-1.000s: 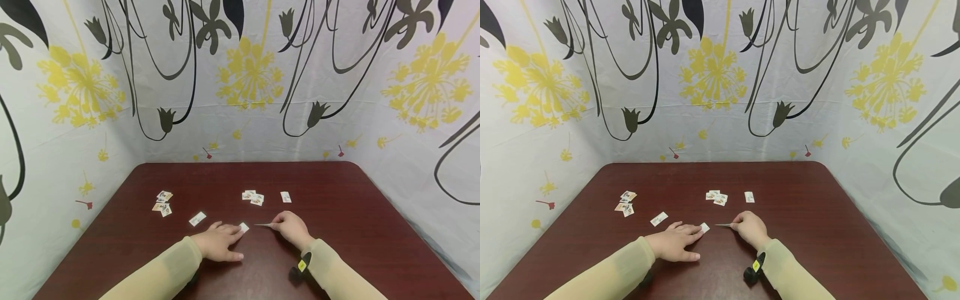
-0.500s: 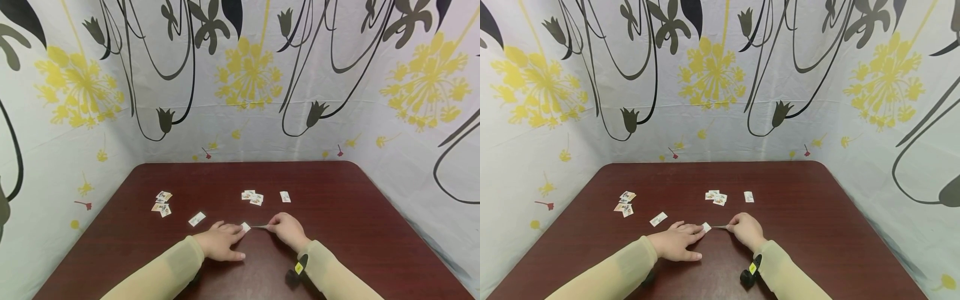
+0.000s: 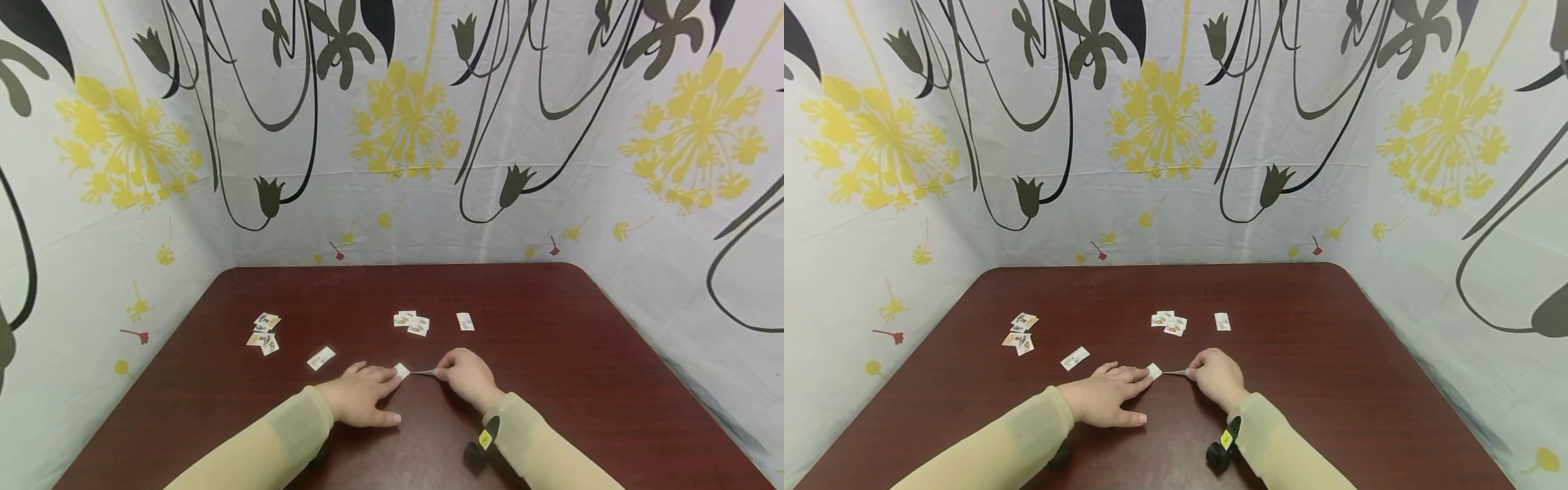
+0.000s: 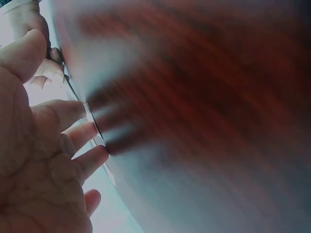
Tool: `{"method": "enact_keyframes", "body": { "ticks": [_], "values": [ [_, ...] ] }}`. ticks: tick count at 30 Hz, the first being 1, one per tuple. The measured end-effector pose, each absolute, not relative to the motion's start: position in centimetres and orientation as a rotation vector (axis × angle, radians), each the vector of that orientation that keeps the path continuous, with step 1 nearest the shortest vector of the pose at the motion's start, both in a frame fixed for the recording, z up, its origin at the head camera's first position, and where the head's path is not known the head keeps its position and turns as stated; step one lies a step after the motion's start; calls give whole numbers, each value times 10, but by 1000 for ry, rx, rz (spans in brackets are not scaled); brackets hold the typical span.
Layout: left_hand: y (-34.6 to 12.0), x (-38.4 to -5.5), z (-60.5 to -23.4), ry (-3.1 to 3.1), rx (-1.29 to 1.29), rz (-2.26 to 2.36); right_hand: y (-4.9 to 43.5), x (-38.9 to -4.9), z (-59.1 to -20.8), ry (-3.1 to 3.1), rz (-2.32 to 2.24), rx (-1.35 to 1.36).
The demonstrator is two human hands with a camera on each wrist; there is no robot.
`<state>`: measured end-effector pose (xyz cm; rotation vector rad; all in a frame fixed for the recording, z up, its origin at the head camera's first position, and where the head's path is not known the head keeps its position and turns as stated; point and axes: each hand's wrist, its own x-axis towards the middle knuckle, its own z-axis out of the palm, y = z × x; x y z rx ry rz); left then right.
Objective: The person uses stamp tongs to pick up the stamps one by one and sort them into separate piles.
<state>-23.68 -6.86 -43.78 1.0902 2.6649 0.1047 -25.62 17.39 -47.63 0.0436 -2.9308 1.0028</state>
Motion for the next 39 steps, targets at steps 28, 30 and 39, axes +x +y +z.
{"method": "enact_keyframes", "body": {
  "ticks": [28,30,39],
  "values": [
    [-74,-233,-435,2610,1143,126,170,-263,-476,-2926,984,26],
    [-74,-232,-434,2614,1139,116,169,-263,-476,-2926,987,25],
    [-73,-231,-434,2631,1127,81,167,-261,-475,-2939,999,1]
  ]
}}
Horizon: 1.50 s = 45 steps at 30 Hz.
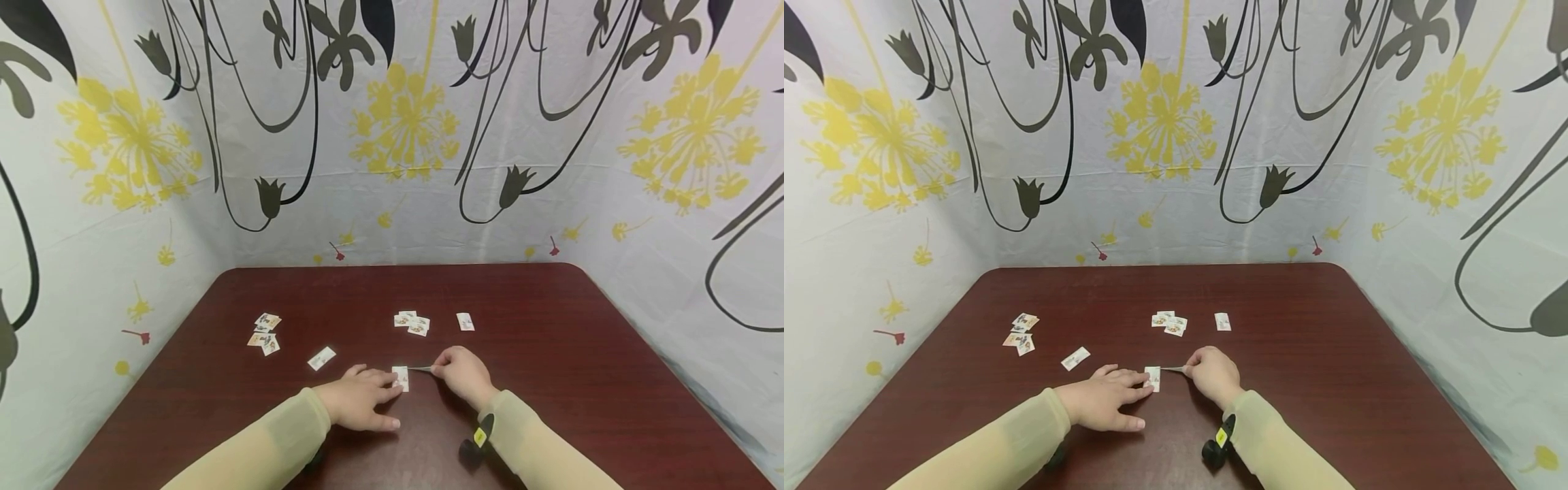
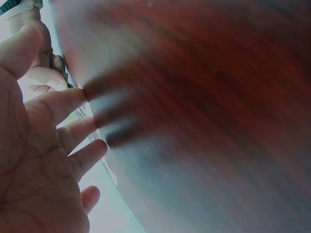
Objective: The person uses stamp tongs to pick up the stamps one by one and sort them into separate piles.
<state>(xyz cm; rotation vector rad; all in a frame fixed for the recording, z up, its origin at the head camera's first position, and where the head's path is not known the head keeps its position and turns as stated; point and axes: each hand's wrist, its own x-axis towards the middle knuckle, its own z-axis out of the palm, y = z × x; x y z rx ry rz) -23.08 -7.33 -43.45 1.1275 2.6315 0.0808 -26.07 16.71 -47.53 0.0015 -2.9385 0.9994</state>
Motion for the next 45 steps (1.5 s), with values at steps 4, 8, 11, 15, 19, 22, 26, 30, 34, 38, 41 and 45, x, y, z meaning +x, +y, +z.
{"method": "enact_keyframes", "body": {
  "ticks": [4,8,11,15,19,22,26,30,34,38,41,45],
  "values": [
    [-72,-231,-436,2643,1118,75,167,-258,-474,-2948,1016,-15],
    [-70,-231,-438,2648,1106,77,167,-256,-475,-2950,1025,-24],
    [-69,-231,-439,2654,1101,69,167,-255,-476,-2948,1021,-30],
    [-68,-231,-437,2658,1095,66,166,-253,-476,-2945,1020,-29],
    [-68,-230,-436,2654,1087,76,165,-250,-476,-2942,1025,-21],
    [-68,-230,-436,2652,1087,85,165,-248,-476,-2937,1028,-16],
    [-68,-230,-436,2655,1091,88,165,-246,-476,-2930,1029,-10],
    [-68,-229,-436,2654,1091,93,165,-246,-477,-2921,1023,-8],
    [-69,-229,-436,2647,1094,103,165,-245,-477,-2915,1019,-18],
    [-71,-231,-438,2633,1094,123,164,-243,-475,-2911,1019,-26],
    [-74,-231,-439,2622,1089,140,164,-243,-475,-2910,1020,-29],
    [-79,-231,-440,2619,1077,158,166,-244,-476,-2911,1018,-40]
  ]
}}
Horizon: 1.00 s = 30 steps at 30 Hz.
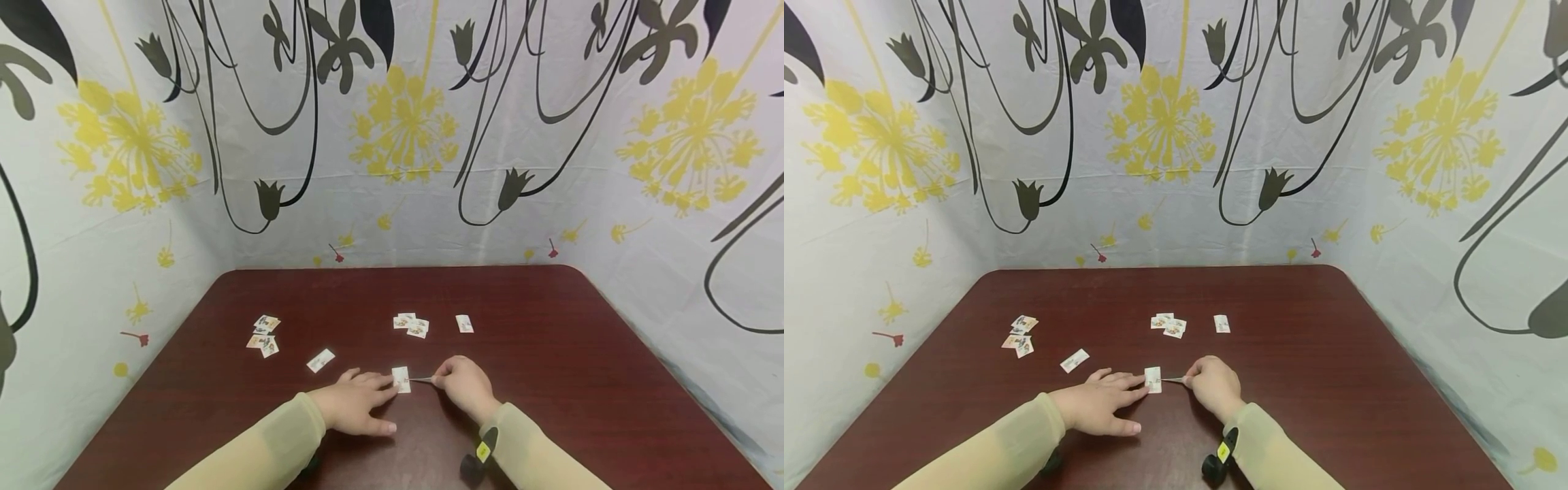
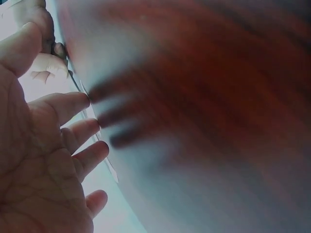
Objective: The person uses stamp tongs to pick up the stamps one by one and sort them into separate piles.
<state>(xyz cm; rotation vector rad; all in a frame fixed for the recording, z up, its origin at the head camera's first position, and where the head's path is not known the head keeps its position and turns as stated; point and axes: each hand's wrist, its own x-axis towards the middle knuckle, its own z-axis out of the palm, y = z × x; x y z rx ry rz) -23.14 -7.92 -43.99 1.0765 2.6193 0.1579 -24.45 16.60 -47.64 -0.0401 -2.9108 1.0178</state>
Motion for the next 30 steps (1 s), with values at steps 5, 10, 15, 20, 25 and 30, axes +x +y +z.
{"method": "enact_keyframes", "body": {
  "ticks": [5,10,15,20,25,30],
  "values": [
    [-91,-231,-439,2642,1046,155,170,-246,-479,-2909,1008,-40],
    [-104,-231,-437,2648,999,187,175,-246,-481,-2899,1011,-24],
    [-119,-234,-435,2660,958,241,179,-247,-481,-2890,999,-17],
    [-140,-240,-434,2707,890,286,184,-249,-479,-2888,1014,-34],
    [-159,-247,-436,2765,768,320,190,-249,-477,-2891,1031,-54],
    [-171,-251,-438,2793,649,360,196,-250,-476,-2885,1067,-64]
  ]
}}
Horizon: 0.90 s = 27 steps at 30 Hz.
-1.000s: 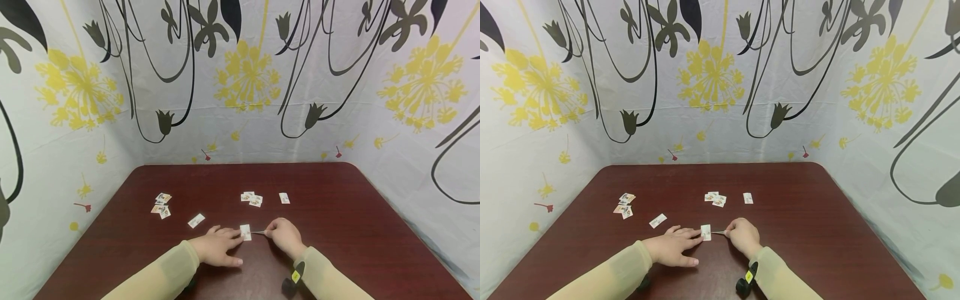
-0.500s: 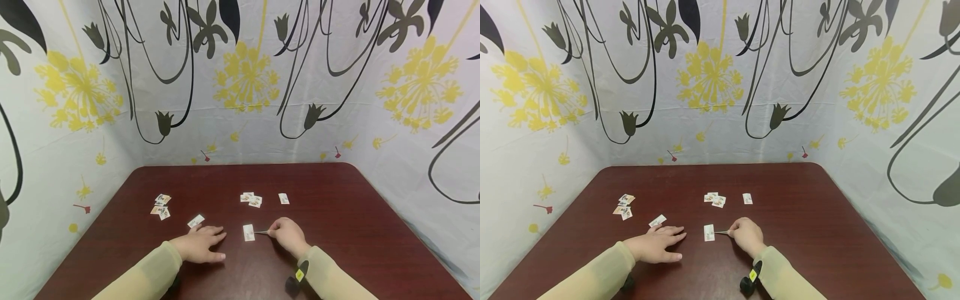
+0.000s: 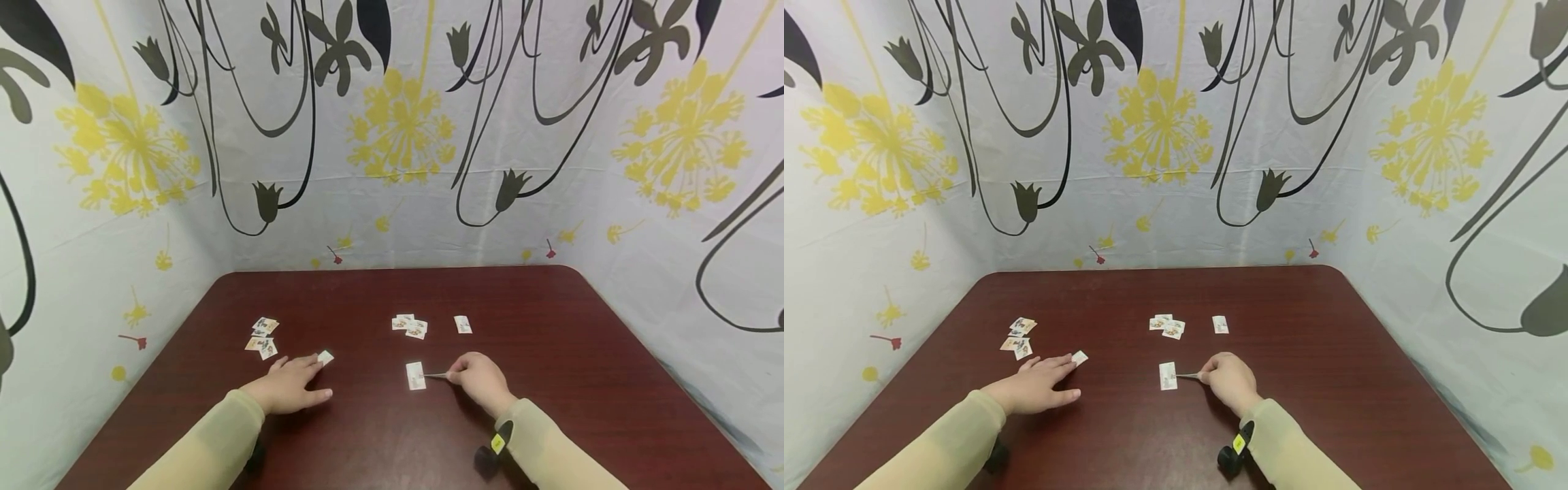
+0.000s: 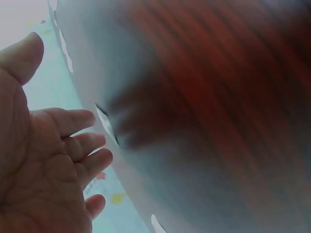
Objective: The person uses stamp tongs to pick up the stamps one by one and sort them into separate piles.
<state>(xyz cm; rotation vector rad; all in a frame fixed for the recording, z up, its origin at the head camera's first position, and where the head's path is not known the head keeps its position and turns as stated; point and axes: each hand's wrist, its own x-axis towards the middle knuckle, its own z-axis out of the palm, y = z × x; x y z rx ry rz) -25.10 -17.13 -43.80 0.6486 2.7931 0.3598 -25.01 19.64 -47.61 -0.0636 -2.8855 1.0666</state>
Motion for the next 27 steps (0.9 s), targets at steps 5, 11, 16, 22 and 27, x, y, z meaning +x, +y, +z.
{"method": "enact_keyframes", "body": {
  "ticks": [5,11,16,22,27],
  "values": [
    [-176,-251,-440,2798,671,336,203,-252,-475,-2879,1088,-73],
    [-174,-249,-439,2802,711,279,213,-255,-473,-2883,1103,-102],
    [-173,-247,-438,2796,702,289,223,-258,-470,-2883,1125,-123],
    [-173,-247,-438,2791,705,301,239,-267,-469,-2881,1138,-172],
    [-169,-245,-438,2777,744,316,256,-275,-468,-2868,1169,-216]
  ]
}}
